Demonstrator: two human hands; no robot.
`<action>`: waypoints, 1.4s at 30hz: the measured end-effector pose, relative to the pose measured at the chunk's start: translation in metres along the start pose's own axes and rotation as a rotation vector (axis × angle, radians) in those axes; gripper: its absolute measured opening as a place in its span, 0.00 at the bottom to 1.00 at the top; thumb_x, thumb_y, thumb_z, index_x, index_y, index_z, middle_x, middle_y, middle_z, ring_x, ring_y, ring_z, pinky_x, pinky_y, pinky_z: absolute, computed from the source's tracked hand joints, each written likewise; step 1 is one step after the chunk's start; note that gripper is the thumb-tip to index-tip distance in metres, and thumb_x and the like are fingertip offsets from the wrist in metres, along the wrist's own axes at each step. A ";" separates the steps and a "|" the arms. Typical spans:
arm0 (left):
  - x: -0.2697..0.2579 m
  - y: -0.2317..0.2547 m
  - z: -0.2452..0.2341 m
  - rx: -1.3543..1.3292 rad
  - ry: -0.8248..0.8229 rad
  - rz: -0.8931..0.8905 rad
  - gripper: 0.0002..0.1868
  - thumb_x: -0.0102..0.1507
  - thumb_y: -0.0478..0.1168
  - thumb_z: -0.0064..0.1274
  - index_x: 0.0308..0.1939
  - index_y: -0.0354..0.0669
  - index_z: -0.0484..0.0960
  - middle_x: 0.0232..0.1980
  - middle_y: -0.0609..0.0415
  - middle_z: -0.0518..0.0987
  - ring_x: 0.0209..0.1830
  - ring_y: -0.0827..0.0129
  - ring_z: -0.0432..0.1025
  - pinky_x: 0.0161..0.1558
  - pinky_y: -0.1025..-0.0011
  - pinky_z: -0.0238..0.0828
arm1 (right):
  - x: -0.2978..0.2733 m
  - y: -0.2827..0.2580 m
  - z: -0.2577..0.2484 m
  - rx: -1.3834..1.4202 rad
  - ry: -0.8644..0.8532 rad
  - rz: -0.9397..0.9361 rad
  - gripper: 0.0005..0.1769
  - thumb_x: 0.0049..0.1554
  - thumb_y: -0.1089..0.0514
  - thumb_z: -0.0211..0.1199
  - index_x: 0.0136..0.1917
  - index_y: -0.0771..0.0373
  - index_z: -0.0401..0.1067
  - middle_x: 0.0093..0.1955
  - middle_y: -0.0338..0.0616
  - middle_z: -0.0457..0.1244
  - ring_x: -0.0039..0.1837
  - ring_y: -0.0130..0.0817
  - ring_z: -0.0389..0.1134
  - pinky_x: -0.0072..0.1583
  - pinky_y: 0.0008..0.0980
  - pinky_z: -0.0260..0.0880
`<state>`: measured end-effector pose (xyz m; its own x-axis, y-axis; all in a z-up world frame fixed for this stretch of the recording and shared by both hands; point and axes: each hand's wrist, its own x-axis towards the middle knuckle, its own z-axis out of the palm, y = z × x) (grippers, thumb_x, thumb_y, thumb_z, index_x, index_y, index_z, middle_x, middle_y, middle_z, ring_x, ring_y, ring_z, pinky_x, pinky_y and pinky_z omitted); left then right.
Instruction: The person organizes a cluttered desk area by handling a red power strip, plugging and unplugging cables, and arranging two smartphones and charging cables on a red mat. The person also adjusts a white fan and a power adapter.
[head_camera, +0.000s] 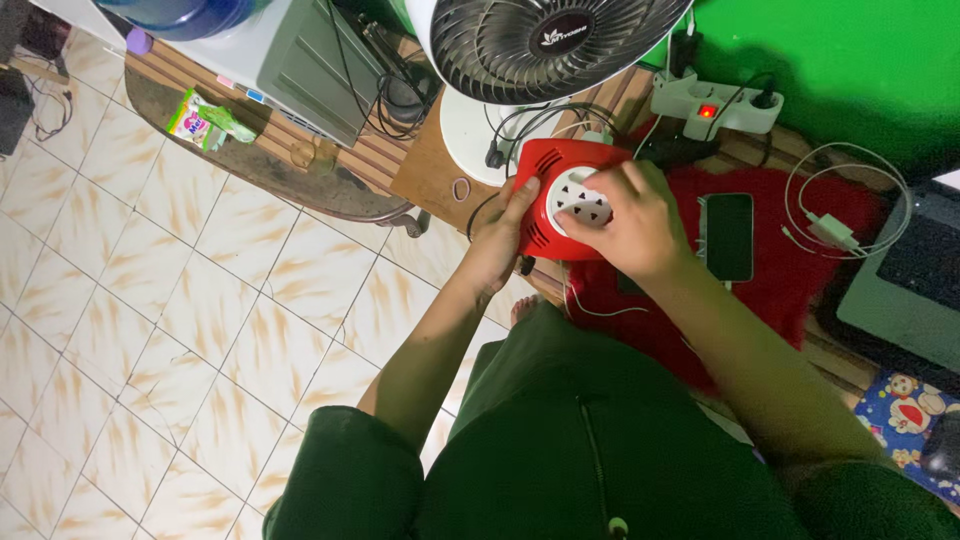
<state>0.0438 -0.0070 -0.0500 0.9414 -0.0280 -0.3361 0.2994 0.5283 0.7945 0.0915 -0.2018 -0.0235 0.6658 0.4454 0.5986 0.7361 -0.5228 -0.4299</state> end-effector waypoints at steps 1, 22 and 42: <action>0.002 -0.002 0.001 0.008 0.001 -0.002 0.35 0.69 0.57 0.49 0.73 0.40 0.64 0.67 0.44 0.73 0.65 0.65 0.70 0.65 0.66 0.69 | -0.002 -0.001 0.004 -0.004 0.031 0.052 0.24 0.52 0.47 0.80 0.49 0.62 0.71 0.47 0.47 0.64 0.51 0.46 0.68 0.53 0.43 0.71; 0.028 0.013 -0.036 0.554 -0.188 -0.257 0.31 0.68 0.57 0.45 0.66 0.37 0.74 0.63 0.43 0.79 0.61 0.64 0.75 0.61 0.70 0.70 | 0.008 0.007 -0.021 0.166 -0.522 -0.407 0.30 0.48 0.58 0.72 0.65 0.57 0.74 0.67 0.40 0.65 0.61 0.38 0.67 0.62 0.41 0.68; 0.038 0.047 -0.043 0.933 -0.318 -0.304 0.40 0.68 0.67 0.34 0.69 0.38 0.70 0.55 0.43 0.84 0.47 0.65 0.82 0.47 0.70 0.80 | -0.002 0.016 0.016 0.042 -0.285 -0.289 0.30 0.48 0.37 0.77 0.48 0.63 0.73 0.49 0.45 0.62 0.52 0.44 0.65 0.56 0.45 0.63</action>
<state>0.0867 0.0535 -0.0473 0.7628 -0.3454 -0.5466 0.4053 -0.4033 0.8204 0.1038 -0.1992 -0.0426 0.4331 0.7565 0.4901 0.8985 -0.3188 -0.3018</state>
